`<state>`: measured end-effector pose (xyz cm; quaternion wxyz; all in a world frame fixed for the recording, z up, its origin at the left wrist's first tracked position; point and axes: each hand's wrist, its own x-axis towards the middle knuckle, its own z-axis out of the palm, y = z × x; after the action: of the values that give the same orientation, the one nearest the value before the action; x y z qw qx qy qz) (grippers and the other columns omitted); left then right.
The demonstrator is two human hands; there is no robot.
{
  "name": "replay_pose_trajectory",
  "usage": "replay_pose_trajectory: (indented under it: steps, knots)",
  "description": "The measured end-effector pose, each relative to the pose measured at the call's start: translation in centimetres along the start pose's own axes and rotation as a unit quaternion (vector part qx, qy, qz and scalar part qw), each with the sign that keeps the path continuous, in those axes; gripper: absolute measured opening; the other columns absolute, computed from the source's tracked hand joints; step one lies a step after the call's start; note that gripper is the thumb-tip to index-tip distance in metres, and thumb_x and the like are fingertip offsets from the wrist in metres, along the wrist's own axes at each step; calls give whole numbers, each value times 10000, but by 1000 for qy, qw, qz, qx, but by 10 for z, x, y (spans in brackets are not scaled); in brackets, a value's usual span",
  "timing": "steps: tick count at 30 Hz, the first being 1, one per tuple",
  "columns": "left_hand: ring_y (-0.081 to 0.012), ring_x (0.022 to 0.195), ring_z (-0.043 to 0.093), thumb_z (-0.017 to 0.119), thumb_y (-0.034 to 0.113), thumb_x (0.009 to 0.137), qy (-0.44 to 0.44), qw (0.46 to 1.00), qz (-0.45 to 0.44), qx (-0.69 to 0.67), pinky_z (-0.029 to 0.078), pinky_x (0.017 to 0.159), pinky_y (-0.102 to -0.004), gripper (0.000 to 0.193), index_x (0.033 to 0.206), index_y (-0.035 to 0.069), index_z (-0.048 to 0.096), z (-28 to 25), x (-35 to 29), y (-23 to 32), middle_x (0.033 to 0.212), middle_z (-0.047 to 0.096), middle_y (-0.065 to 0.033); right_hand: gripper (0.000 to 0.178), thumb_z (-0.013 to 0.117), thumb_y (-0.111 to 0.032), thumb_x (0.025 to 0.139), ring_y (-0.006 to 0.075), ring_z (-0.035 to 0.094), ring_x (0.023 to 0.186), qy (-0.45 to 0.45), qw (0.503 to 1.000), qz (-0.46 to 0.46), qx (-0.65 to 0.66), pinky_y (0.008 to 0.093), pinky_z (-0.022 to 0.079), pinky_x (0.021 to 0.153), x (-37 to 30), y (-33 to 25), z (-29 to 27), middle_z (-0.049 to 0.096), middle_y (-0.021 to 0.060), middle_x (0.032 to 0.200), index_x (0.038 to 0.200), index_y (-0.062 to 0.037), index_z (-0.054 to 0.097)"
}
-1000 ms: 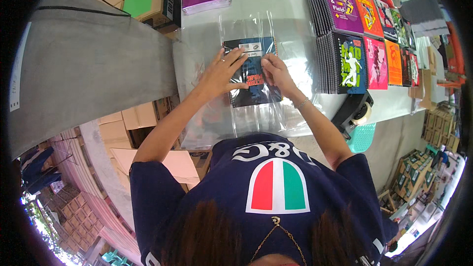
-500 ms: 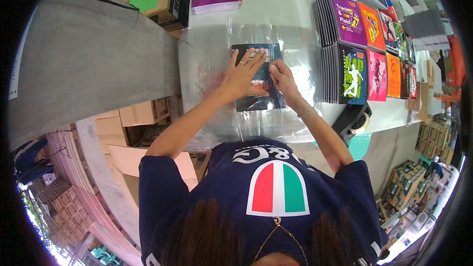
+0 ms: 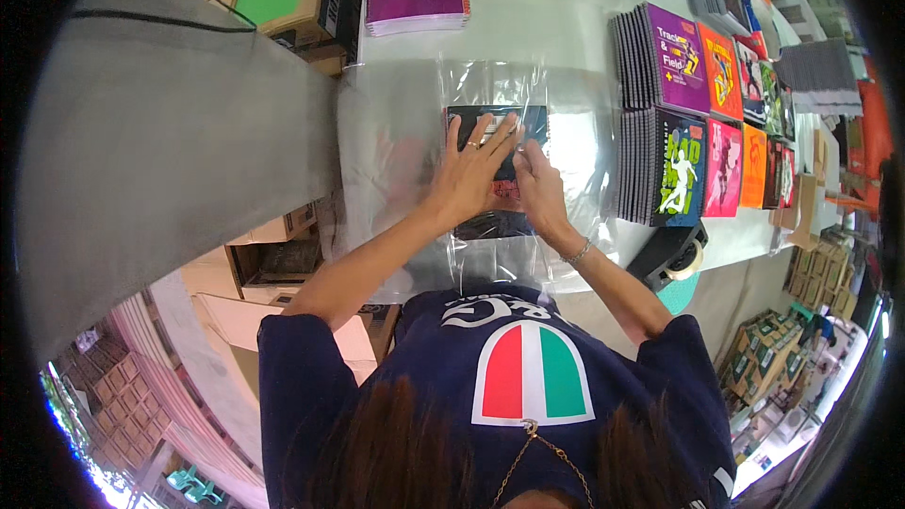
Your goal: The person sorts through stacks of notebooks with various sports-themed covers, gathers them into a single stack, and places the stack into a plastic bag.
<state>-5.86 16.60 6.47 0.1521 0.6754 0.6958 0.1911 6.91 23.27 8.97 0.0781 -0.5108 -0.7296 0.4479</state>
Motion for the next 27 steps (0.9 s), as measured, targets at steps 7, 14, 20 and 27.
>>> replay_pose_trajectory:
  steps: [7,14,20,27]
  knots:
    - [-297,1390,257,729,636,580,-20,999,-10,49,99,1108,-600,1104,1467,147,290,2,2,1,1534,255,-37,263,431,-215,933,436,618,832,-20,998,-44,-27,506,480,735,8,1,3,645,234,907,1122,-60,529]
    - [-289,1397,234,684,748,536,-8,1000,6,27,38,1108,-604,1186,1480,158,274,6,5,-1,1542,248,-21,203,523,-175,809,298,512,1106,-221,916,-250,-222,468,398,931,54,23,-55,546,111,1166,984,-130,618]
    - [-300,1421,180,727,700,518,-3,1000,2,14,36,1118,-592,1255,1502,140,186,7,2,-4,1544,239,-50,552,727,-186,686,338,431,1165,-135,894,-396,-161,430,352,985,39,37,-52,443,114,1294,1198,-121,530]
    - [-366,1439,93,837,386,594,55,981,18,-184,70,1129,-579,995,1433,191,340,-12,-8,-15,1565,142,-105,752,769,-514,642,364,446,1137,-25,909,-340,-239,471,401,925,26,40,-28,444,71,1293,1284,-241,487]
